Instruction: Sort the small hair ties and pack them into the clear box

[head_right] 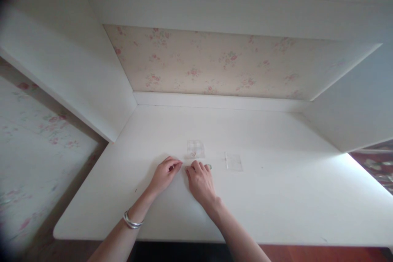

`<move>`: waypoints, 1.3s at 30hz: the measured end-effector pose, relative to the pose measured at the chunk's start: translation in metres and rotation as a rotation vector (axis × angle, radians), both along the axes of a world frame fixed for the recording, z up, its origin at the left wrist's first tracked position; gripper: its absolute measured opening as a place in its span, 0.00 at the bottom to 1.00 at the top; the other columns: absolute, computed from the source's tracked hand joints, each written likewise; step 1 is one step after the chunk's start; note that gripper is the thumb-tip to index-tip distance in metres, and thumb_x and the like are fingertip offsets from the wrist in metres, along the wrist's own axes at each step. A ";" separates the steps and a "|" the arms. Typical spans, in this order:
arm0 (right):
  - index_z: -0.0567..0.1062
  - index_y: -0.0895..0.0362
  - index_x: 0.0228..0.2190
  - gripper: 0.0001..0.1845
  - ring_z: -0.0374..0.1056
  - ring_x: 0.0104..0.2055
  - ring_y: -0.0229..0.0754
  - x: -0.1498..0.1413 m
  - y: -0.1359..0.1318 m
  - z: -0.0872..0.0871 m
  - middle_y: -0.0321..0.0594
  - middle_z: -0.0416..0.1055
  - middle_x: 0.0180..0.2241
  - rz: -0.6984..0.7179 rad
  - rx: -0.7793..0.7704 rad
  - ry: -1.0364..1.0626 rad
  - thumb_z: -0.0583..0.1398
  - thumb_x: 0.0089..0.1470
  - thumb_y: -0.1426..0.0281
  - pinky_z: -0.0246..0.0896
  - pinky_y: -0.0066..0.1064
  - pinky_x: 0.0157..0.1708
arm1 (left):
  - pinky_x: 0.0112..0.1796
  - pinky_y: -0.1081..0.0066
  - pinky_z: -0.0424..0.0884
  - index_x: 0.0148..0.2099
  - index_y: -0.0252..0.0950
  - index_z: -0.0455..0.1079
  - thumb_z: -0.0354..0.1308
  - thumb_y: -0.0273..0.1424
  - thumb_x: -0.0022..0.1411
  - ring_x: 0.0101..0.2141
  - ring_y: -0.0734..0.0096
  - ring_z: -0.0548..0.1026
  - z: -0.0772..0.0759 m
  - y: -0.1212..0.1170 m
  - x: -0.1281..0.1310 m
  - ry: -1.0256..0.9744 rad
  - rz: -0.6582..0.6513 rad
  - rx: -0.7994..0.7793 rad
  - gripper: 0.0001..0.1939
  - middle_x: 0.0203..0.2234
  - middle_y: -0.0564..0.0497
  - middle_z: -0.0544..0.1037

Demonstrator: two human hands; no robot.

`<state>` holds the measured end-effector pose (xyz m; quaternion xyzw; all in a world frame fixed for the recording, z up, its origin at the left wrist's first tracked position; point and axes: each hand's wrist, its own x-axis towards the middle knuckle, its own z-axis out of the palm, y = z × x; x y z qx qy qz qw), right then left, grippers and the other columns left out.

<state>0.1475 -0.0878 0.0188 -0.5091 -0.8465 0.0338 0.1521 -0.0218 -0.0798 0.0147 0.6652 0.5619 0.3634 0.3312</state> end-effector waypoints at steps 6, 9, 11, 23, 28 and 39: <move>0.74 0.54 0.36 0.11 0.62 0.35 0.40 0.003 0.000 -0.003 0.40 0.67 0.33 -0.009 -0.004 0.085 0.52 0.60 0.71 0.50 0.32 0.36 | 0.33 0.72 0.67 0.39 0.38 0.74 0.49 0.38 0.63 0.32 0.71 0.72 -0.001 0.000 -0.001 -0.012 -0.004 -0.009 0.15 0.32 0.49 0.74; 0.75 0.54 0.35 0.13 0.63 0.35 0.39 0.009 0.004 -0.001 0.41 0.67 0.33 -0.050 -0.004 0.199 0.50 0.61 0.69 0.52 0.31 0.36 | 0.33 0.72 0.67 0.39 0.38 0.74 0.48 0.39 0.64 0.32 0.70 0.71 -0.002 -0.001 0.000 0.005 -0.013 0.001 0.15 0.32 0.49 0.74; 0.75 0.55 0.35 0.14 0.63 0.35 0.39 0.013 0.009 0.001 0.41 0.67 0.33 -0.080 0.009 0.254 0.50 0.61 0.68 0.54 0.30 0.36 | 0.33 0.72 0.67 0.40 0.39 0.74 0.47 0.39 0.64 0.31 0.71 0.71 -0.002 -0.003 0.001 0.042 -0.034 0.010 0.16 0.32 0.50 0.73; 0.77 0.53 0.34 0.15 0.65 0.35 0.39 0.020 0.045 0.001 0.40 0.68 0.34 -0.169 0.018 0.251 0.51 0.60 0.65 0.55 0.32 0.37 | 0.36 0.71 0.66 0.42 0.44 0.73 0.51 0.33 0.62 0.33 0.70 0.71 -0.005 -0.012 0.009 0.352 -0.142 0.134 0.11 0.35 0.50 0.71; 0.77 0.53 0.33 0.16 0.65 0.33 0.38 0.030 0.041 -0.001 0.39 0.68 0.33 -0.232 0.013 0.412 0.51 0.59 0.62 0.57 0.31 0.36 | 0.36 0.71 0.66 0.39 0.41 0.73 0.49 0.32 0.64 0.33 0.70 0.71 -0.005 -0.012 0.009 0.331 -0.137 0.117 0.11 0.35 0.50 0.72; 0.78 0.55 0.32 0.19 0.65 0.32 0.39 0.073 0.007 -0.016 0.41 0.67 0.32 -0.384 -0.052 0.653 0.53 0.56 0.56 0.61 0.30 0.31 | 0.34 0.74 0.66 0.37 0.39 0.72 0.48 0.37 0.65 0.32 0.73 0.71 -0.006 -0.006 0.009 0.092 -0.061 0.035 0.13 0.33 0.51 0.71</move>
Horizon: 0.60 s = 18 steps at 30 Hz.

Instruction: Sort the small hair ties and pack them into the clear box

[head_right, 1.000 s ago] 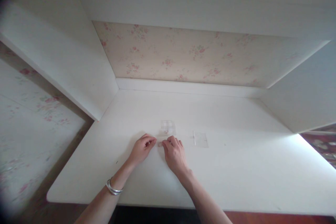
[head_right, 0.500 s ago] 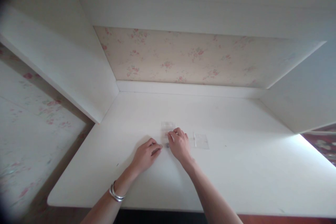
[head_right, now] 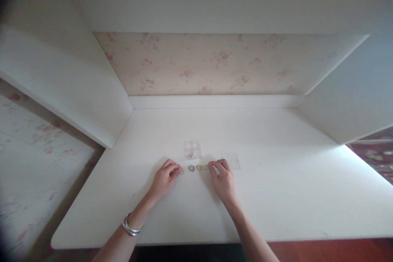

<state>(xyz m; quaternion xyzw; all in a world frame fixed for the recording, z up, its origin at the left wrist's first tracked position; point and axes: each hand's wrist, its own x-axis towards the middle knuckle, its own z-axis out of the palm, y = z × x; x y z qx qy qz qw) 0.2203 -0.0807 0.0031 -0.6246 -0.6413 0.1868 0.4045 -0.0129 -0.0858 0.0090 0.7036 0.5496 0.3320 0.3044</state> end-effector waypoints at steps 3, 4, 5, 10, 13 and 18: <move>0.78 0.56 0.33 0.19 0.65 0.31 0.38 0.005 -0.012 -0.007 0.41 0.67 0.32 -0.025 -0.036 0.048 0.53 0.56 0.57 0.61 0.28 0.28 | 0.32 0.74 0.66 0.36 0.36 0.72 0.49 0.38 0.64 0.30 0.74 0.69 0.001 0.004 0.001 -0.064 0.068 -0.005 0.14 0.32 0.50 0.70; 0.78 0.55 0.32 0.18 0.65 0.31 0.38 0.006 -0.015 -0.008 0.41 0.67 0.32 -0.035 -0.036 0.066 0.54 0.56 0.57 0.61 0.28 0.27 | 0.31 0.74 0.66 0.35 0.36 0.71 0.49 0.38 0.64 0.29 0.74 0.69 0.002 0.005 0.002 -0.081 0.089 -0.009 0.14 0.32 0.50 0.70; 0.78 0.55 0.32 0.18 0.65 0.32 0.38 0.006 -0.018 -0.009 0.41 0.67 0.32 -0.041 -0.032 0.084 0.54 0.56 0.57 0.61 0.27 0.27 | 0.31 0.74 0.65 0.35 0.36 0.71 0.49 0.38 0.64 0.28 0.74 0.69 0.004 0.007 0.004 -0.096 0.103 -0.015 0.14 0.32 0.50 0.70; 0.78 0.54 0.32 0.15 0.65 0.32 0.38 0.007 -0.020 -0.007 0.40 0.67 0.31 -0.019 -0.019 0.162 0.55 0.56 0.59 0.61 0.26 0.26 | 0.31 0.74 0.65 0.35 0.35 0.72 0.50 0.39 0.63 0.28 0.75 0.68 0.015 0.022 0.017 -0.110 0.115 -0.007 0.14 0.32 0.51 0.71; 0.78 0.55 0.31 0.15 0.64 0.31 0.37 0.010 -0.016 -0.005 0.40 0.66 0.31 -0.009 -0.039 0.195 0.55 0.55 0.59 0.60 0.26 0.25 | 0.32 0.73 0.65 0.36 0.36 0.73 0.50 0.39 0.63 0.29 0.74 0.69 0.018 0.037 0.029 -0.079 0.107 0.029 0.14 0.32 0.50 0.71; 0.77 0.54 0.31 0.14 0.62 0.29 0.36 0.013 -0.015 -0.005 0.38 0.66 0.30 -0.039 -0.049 0.249 0.56 0.55 0.59 0.58 0.26 0.25 | 0.33 0.72 0.66 0.36 0.36 0.74 0.51 0.37 0.62 0.29 0.73 0.69 0.009 0.062 0.043 0.005 0.095 0.057 0.14 0.32 0.49 0.72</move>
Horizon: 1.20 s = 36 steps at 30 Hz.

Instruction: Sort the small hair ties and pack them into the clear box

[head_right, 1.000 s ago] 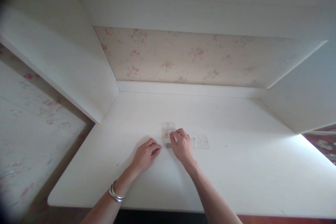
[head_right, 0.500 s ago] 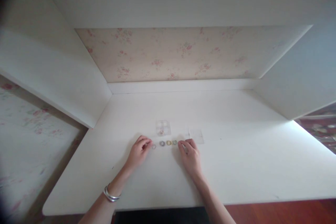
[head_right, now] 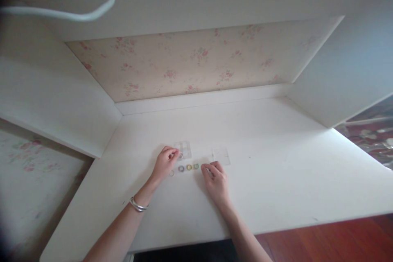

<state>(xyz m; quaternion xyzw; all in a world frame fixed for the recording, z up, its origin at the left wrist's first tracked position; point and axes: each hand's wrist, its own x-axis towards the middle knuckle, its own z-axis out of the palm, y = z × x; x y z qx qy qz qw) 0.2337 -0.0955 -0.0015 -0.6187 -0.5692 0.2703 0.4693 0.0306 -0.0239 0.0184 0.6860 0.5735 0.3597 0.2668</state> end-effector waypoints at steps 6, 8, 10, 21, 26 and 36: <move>0.77 0.54 0.31 0.13 0.62 0.27 0.35 0.001 -0.001 -0.004 0.37 0.66 0.29 -0.007 0.030 -0.017 0.55 0.56 0.61 0.57 0.26 0.25 | 0.34 0.72 0.66 0.37 0.36 0.74 0.51 0.37 0.62 0.33 0.71 0.71 -0.005 -0.004 -0.009 -0.059 0.056 -0.011 0.13 0.33 0.49 0.73; 0.77 0.54 0.32 0.13 0.62 0.28 0.35 -0.001 -0.003 -0.005 0.38 0.66 0.30 0.023 0.051 -0.062 0.55 0.57 0.62 0.57 0.26 0.24 | 0.33 0.72 0.66 0.37 0.36 0.74 0.51 0.38 0.61 0.32 0.71 0.71 -0.005 -0.012 -0.019 -0.092 0.087 -0.029 0.13 0.33 0.49 0.73; 0.77 0.54 0.33 0.12 0.63 0.29 0.36 -0.007 -0.006 -0.004 0.38 0.66 0.30 0.080 0.094 -0.146 0.55 0.57 0.63 0.57 0.26 0.25 | 0.33 0.72 0.66 0.37 0.36 0.74 0.52 0.38 0.61 0.32 0.71 0.71 -0.006 -0.020 -0.030 -0.116 0.116 -0.056 0.13 0.33 0.50 0.73; 0.74 0.53 0.35 0.07 0.60 0.35 0.40 -0.083 -0.002 0.031 0.39 0.68 0.33 0.451 0.149 -0.716 0.55 0.57 0.70 0.48 0.33 0.37 | 0.34 0.72 0.67 0.36 0.37 0.75 0.56 0.40 0.56 0.32 0.70 0.73 -0.004 -0.036 -0.051 -0.353 0.151 -0.191 0.13 0.31 0.50 0.76; 0.73 0.55 0.29 0.09 0.60 0.34 0.40 -0.093 0.008 0.025 0.40 0.67 0.31 0.455 0.095 -0.834 0.54 0.58 0.72 0.46 0.34 0.35 | 0.31 0.73 0.67 0.36 0.36 0.74 0.56 0.41 0.56 0.30 0.71 0.72 -0.004 -0.037 -0.055 -0.372 0.141 -0.223 0.14 0.31 0.50 0.76; 0.72 0.54 0.33 0.10 0.62 0.35 0.41 -0.092 0.013 0.024 0.40 0.68 0.33 0.432 0.096 -0.800 0.52 0.60 0.72 0.48 0.33 0.35 | 0.34 0.72 0.67 0.36 0.37 0.73 0.51 0.39 0.62 0.32 0.72 0.71 -0.005 -0.040 -0.053 -0.242 0.020 -0.122 0.13 0.31 0.51 0.74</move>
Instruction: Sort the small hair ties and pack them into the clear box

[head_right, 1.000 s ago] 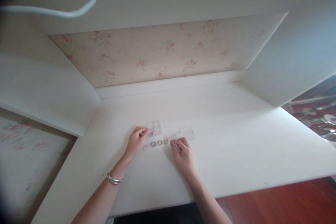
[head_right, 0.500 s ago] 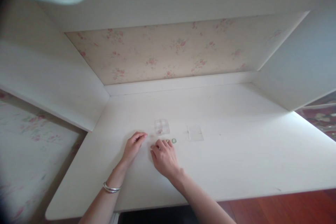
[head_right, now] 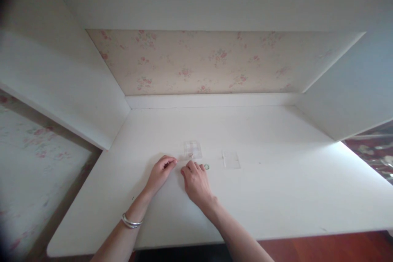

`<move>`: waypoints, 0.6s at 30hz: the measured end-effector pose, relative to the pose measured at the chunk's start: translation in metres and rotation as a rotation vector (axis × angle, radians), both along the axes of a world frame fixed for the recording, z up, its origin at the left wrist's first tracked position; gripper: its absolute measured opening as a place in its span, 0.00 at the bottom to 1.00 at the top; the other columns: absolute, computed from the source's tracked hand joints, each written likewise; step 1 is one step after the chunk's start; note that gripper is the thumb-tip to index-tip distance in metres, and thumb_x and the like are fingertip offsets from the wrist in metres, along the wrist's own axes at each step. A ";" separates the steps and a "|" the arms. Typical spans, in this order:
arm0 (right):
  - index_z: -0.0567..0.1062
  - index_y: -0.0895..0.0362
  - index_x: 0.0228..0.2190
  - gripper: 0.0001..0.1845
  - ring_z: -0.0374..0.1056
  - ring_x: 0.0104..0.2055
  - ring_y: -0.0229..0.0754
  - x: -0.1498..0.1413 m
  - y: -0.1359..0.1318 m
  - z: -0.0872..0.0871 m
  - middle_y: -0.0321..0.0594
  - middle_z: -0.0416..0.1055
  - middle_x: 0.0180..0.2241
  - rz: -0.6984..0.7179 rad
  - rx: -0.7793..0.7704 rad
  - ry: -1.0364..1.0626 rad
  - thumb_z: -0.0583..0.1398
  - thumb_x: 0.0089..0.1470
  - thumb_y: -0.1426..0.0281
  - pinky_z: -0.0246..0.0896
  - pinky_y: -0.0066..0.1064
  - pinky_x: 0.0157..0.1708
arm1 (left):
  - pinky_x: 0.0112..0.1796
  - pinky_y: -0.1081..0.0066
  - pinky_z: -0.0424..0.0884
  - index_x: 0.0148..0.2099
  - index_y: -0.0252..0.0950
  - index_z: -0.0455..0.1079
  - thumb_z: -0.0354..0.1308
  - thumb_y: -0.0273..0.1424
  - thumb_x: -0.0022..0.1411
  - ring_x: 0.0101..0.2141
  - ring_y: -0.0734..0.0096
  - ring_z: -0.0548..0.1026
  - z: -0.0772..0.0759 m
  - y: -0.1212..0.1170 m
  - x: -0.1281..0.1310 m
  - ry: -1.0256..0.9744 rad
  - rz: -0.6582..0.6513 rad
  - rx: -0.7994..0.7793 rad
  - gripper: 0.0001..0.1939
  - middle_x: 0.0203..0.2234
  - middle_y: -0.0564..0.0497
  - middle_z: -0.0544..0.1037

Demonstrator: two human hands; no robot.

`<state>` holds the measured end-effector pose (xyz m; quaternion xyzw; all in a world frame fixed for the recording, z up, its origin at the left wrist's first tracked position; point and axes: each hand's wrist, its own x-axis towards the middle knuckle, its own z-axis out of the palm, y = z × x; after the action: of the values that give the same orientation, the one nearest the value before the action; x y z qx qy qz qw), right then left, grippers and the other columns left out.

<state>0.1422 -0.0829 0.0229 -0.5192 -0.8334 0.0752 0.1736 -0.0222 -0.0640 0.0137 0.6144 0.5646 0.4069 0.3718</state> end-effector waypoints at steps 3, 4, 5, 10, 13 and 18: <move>0.73 0.54 0.35 0.10 0.62 0.36 0.40 0.010 0.013 0.003 0.40 0.68 0.34 -0.105 0.023 0.082 0.51 0.61 0.70 0.50 0.32 0.36 | 0.34 0.73 0.67 0.36 0.37 0.74 0.52 0.37 0.61 0.31 0.73 0.71 -0.001 0.000 0.000 -0.003 -0.001 0.001 0.12 0.31 0.51 0.74; 0.73 0.54 0.35 0.11 0.62 0.37 0.40 0.013 0.018 0.004 0.40 0.68 0.35 -0.133 0.036 0.104 0.51 0.61 0.69 0.50 0.32 0.37 | 0.33 0.73 0.67 0.36 0.37 0.74 0.52 0.37 0.61 0.31 0.73 0.71 -0.002 0.000 0.000 -0.003 -0.005 0.000 0.12 0.31 0.51 0.74; 0.73 0.54 0.36 0.11 0.63 0.37 0.40 0.016 0.023 0.004 0.40 0.68 0.35 -0.156 0.048 0.121 0.51 0.61 0.69 0.51 0.32 0.37 | 0.33 0.73 0.67 0.36 0.37 0.74 0.52 0.37 0.61 0.31 0.73 0.71 -0.003 0.000 0.000 -0.001 -0.012 -0.001 0.12 0.31 0.51 0.74; 0.75 0.53 0.34 0.12 0.64 0.37 0.40 0.023 0.043 0.000 0.40 0.68 0.33 -0.163 0.045 0.131 0.51 0.60 0.68 0.53 0.32 0.36 | 0.33 0.73 0.66 0.36 0.37 0.74 0.52 0.37 0.62 0.31 0.73 0.71 -0.004 0.000 0.000 0.006 -0.038 0.007 0.12 0.31 0.51 0.74; 0.76 0.53 0.33 0.13 0.64 0.35 0.40 0.028 0.045 -0.002 0.40 0.68 0.32 -0.174 0.053 0.199 0.52 0.60 0.67 0.55 0.31 0.35 | 0.33 0.72 0.67 0.37 0.37 0.74 0.51 0.37 0.62 0.31 0.73 0.71 -0.002 0.000 0.000 0.025 -0.038 0.012 0.12 0.31 0.51 0.74; 0.76 0.55 0.34 0.16 0.65 0.34 0.39 0.050 0.033 -0.004 0.41 0.68 0.32 -0.273 0.062 0.401 0.51 0.60 0.63 0.59 0.30 0.34 | 0.32 0.72 0.67 0.36 0.37 0.74 0.50 0.37 0.63 0.30 0.72 0.71 -0.001 -0.004 0.005 0.115 -0.072 0.022 0.14 0.31 0.50 0.73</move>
<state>0.1925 -0.0497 0.0189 -0.5961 -0.7063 0.1269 0.3601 -0.0168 -0.0682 0.0132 0.6607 0.5578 0.3637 0.3464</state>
